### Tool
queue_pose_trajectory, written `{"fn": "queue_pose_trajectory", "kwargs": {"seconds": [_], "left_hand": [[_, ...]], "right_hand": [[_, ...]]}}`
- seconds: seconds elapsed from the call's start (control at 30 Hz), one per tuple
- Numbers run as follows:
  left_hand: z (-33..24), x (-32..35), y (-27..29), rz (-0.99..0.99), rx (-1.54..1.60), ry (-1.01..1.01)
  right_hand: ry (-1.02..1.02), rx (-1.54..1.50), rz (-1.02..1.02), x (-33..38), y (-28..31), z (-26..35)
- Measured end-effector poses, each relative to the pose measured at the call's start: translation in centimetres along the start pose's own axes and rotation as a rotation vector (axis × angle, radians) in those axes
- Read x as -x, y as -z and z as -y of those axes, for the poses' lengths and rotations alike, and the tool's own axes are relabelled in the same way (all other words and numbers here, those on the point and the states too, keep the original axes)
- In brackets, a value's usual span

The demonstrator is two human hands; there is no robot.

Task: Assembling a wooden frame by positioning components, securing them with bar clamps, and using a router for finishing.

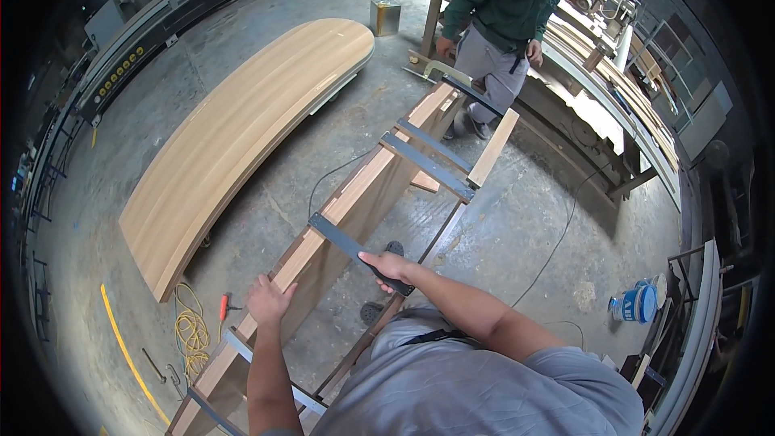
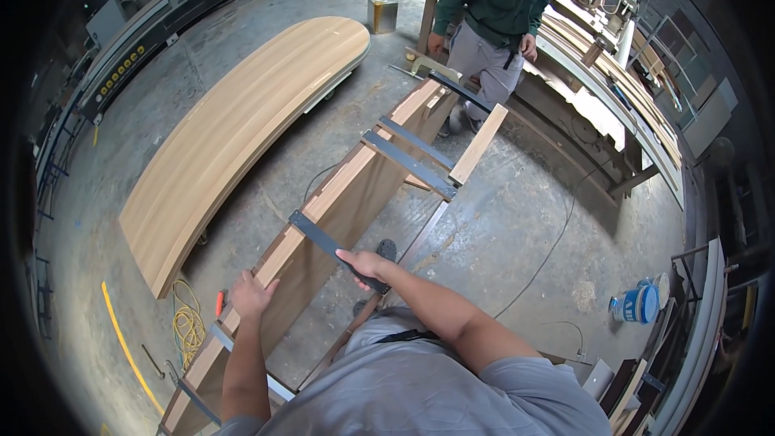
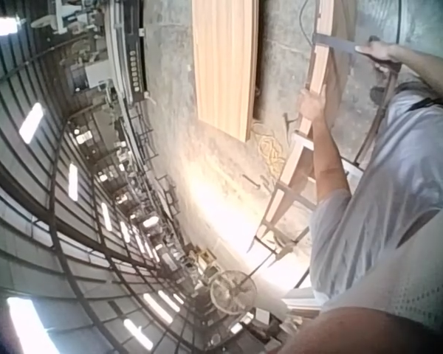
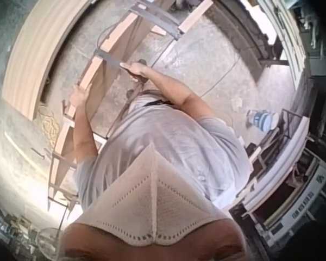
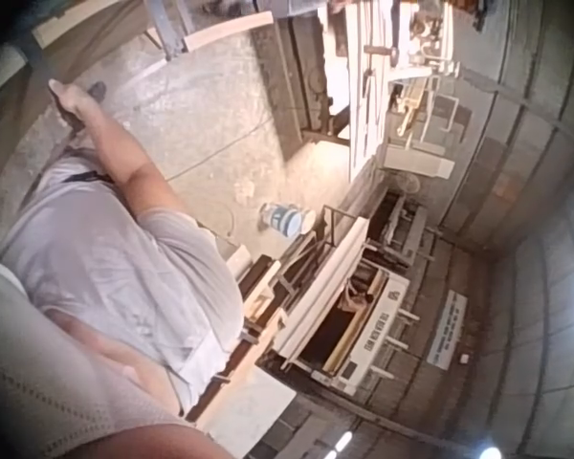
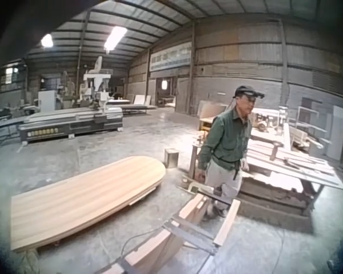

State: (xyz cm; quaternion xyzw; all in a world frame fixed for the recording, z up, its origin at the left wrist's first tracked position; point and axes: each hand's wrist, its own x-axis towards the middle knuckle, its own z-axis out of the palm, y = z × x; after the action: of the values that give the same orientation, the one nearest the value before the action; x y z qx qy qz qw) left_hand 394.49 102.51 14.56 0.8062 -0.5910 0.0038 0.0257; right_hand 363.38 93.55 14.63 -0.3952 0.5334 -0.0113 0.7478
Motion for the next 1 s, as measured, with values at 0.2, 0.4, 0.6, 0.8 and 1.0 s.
{"fn": "queue_pose_trajectory", "kwargs": {"seconds": [0.2, 0.4, 0.6, 0.8, 1.0], "left_hand": [[0.49, 0.12, -0.51, -0.019, 0.01, -0.02], [0.19, 0.27, -0.08, -0.003, 0.028, -0.011], [0.03, 0.14, 0.23, 0.019, 0.02, 0.001], [0.05, -0.03, 0.12, -0.002, -0.012, 0.013], [0.28, -0.13, -0.16, 0.059, -0.001, 0.052]], "right_hand": [[-0.006, 0.004, 0.003, 0.44, -0.15, 0.31], [-0.009, 0.003, 0.007, 0.45, -0.1, 0.08], [0.006, -0.006, 0.004, 0.48, -0.19, 0.21], [-0.004, -0.029, 0.0, 0.2, -0.2, 0.31], [0.027, -0.055, 0.014, -0.41, 0.06, -0.22]]}}
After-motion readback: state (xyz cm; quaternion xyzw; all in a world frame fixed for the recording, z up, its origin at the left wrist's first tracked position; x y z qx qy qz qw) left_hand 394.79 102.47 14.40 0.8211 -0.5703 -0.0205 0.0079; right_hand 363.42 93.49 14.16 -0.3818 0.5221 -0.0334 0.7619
